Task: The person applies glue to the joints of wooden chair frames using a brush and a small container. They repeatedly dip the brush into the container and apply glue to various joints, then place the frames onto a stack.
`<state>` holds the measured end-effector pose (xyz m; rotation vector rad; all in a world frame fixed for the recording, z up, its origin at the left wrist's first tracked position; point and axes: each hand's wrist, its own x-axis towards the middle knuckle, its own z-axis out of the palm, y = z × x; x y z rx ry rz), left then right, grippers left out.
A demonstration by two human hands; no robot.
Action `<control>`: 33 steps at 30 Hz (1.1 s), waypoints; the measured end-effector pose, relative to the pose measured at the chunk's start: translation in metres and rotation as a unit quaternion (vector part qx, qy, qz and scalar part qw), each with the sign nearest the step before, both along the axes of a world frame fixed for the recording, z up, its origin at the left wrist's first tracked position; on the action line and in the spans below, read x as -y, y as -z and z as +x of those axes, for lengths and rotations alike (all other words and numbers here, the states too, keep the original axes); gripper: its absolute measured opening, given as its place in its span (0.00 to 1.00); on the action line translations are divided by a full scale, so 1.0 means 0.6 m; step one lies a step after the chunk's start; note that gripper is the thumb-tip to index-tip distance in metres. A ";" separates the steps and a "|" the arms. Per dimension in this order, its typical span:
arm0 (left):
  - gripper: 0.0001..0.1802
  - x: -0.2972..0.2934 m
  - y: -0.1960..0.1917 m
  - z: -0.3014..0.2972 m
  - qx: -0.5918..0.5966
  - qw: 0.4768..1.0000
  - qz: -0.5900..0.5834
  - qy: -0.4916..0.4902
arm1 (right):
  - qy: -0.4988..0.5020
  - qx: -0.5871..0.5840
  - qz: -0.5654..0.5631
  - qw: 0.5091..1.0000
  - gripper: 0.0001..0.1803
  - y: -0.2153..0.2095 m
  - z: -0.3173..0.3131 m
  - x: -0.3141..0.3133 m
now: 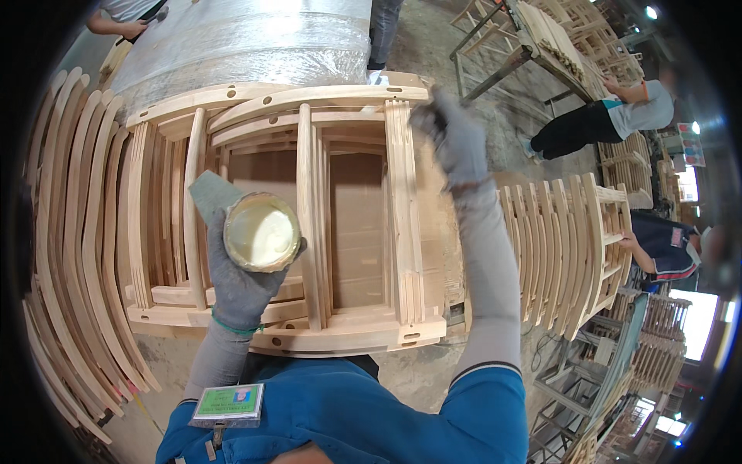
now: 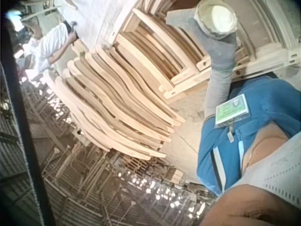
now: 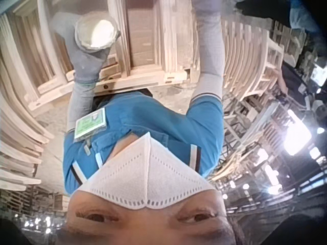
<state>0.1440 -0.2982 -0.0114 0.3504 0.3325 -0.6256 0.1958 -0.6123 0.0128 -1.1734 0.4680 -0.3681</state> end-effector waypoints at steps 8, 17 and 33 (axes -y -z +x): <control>0.28 -0.037 0.011 0.001 0.011 0.997 0.059 -0.039 | 0.058 -0.041 -0.170 0.983 0.11 0.034 0.124 0.107; 0.27 -0.051 0.026 0.002 0.024 0.998 0.041 -0.044 | 0.044 -0.039 -0.247 0.967 0.15 0.048 0.155 0.114; 0.32 -0.052 0.014 -0.014 0.006 0.991 0.102 -0.090 | -0.069 -0.098 -0.673 0.730 0.21 0.002 0.181 0.077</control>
